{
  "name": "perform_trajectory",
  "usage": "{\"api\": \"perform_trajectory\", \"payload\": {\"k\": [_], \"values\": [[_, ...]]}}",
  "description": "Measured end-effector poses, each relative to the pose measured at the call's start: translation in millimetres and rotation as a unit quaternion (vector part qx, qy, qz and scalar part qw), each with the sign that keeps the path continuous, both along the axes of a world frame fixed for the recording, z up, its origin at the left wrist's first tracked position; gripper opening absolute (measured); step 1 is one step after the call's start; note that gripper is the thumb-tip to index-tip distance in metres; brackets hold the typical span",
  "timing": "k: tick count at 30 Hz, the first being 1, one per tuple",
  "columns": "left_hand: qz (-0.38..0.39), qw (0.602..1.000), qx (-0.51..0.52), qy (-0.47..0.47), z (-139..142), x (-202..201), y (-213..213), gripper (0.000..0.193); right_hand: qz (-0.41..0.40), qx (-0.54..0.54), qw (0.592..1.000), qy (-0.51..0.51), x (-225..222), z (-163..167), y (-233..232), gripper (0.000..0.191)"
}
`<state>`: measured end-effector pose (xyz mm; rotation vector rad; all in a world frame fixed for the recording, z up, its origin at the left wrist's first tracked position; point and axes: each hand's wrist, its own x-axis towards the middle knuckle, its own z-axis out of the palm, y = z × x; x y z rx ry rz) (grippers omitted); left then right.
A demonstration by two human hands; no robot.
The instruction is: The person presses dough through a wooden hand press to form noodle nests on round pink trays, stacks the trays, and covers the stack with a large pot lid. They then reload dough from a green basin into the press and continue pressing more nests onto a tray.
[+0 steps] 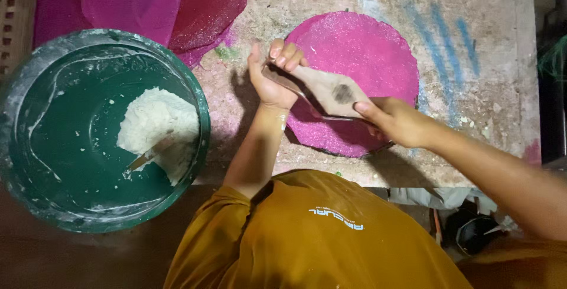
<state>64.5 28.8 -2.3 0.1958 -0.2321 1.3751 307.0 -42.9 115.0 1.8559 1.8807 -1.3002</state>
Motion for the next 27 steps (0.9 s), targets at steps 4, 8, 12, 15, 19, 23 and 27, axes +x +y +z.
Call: {"api": "perform_trajectory", "payload": {"k": [4,8,12,15,19,23,27], "values": [[-0.006,0.999,-0.035,0.023,-7,-1,-8,0.042,0.002,-0.001,0.996,0.092,-6,-1,-7,0.077],[0.014,0.997,-0.068,0.029,-4,17,-6,0.039,0.019,-0.01,1.0,0.015,8,13,1,0.07],[0.024,0.998,-0.034,0.037,4,7,8,0.04,0.01,0.06,0.998,-0.002,-2,7,3,0.062],[0.022,0.998,-0.031,0.056,5,-5,3,0.043,0.015,0.055,0.997,0.055,-8,0,-6,0.067],[0.037,0.992,-0.104,0.063,1,10,-11,0.042,0.019,-0.001,0.999,0.033,3,6,-8,0.071],[0.038,0.995,-0.086,0.035,13,28,3,0.041,0.014,0.071,0.997,0.002,12,15,3,0.064],[0.018,0.996,-0.071,0.052,34,14,15,0.043,-0.039,0.088,0.994,0.055,7,8,6,0.055]]}}
